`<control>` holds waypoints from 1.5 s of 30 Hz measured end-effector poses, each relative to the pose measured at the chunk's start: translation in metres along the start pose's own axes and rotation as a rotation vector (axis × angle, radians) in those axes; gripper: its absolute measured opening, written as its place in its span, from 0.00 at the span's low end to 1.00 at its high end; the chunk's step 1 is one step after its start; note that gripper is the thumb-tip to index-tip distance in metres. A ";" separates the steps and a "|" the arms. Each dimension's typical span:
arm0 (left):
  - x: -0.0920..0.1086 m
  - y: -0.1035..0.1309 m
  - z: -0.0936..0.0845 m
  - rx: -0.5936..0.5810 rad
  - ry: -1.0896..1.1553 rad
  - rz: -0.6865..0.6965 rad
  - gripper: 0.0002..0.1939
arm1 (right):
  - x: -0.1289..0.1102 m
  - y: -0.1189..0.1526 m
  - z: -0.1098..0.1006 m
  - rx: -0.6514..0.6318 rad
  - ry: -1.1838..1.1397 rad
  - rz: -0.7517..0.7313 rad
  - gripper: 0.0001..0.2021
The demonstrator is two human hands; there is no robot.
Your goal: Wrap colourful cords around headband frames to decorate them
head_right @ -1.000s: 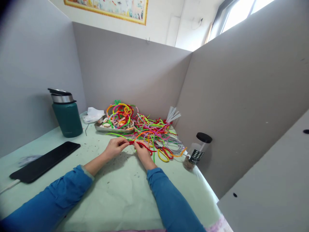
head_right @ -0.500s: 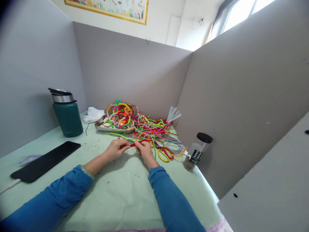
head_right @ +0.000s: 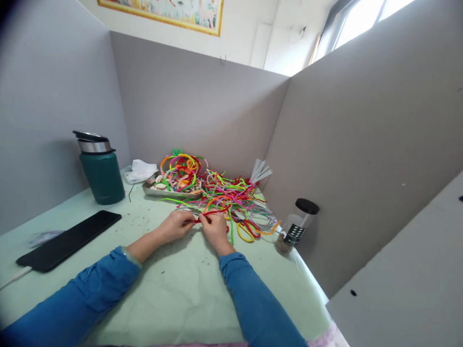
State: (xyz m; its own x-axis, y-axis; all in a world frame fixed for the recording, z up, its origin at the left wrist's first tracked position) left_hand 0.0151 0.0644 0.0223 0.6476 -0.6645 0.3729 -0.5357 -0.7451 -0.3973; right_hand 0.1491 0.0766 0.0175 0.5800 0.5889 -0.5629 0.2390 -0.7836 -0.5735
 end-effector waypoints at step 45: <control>-0.037 -0.006 0.023 -0.112 0.245 -0.223 0.08 | -0.018 0.003 0.003 -0.055 0.012 -0.203 0.08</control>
State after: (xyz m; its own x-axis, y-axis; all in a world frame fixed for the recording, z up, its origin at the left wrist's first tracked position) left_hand 0.0068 0.0950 -0.0078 0.6135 -0.4682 0.6360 -0.4600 -0.8664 -0.1941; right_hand 0.1372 0.0645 0.0240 0.5251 0.7333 -0.4318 0.3934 -0.6591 -0.6410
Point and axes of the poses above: each hand's wrist, its own y-axis away from the middle knuckle, its own z-axis out of the palm, x = y × z, the point moved 6 cm from there along -y, towards the middle knuckle, and after that the axes turned 11 degrees about -x, right-handed, at the moved point
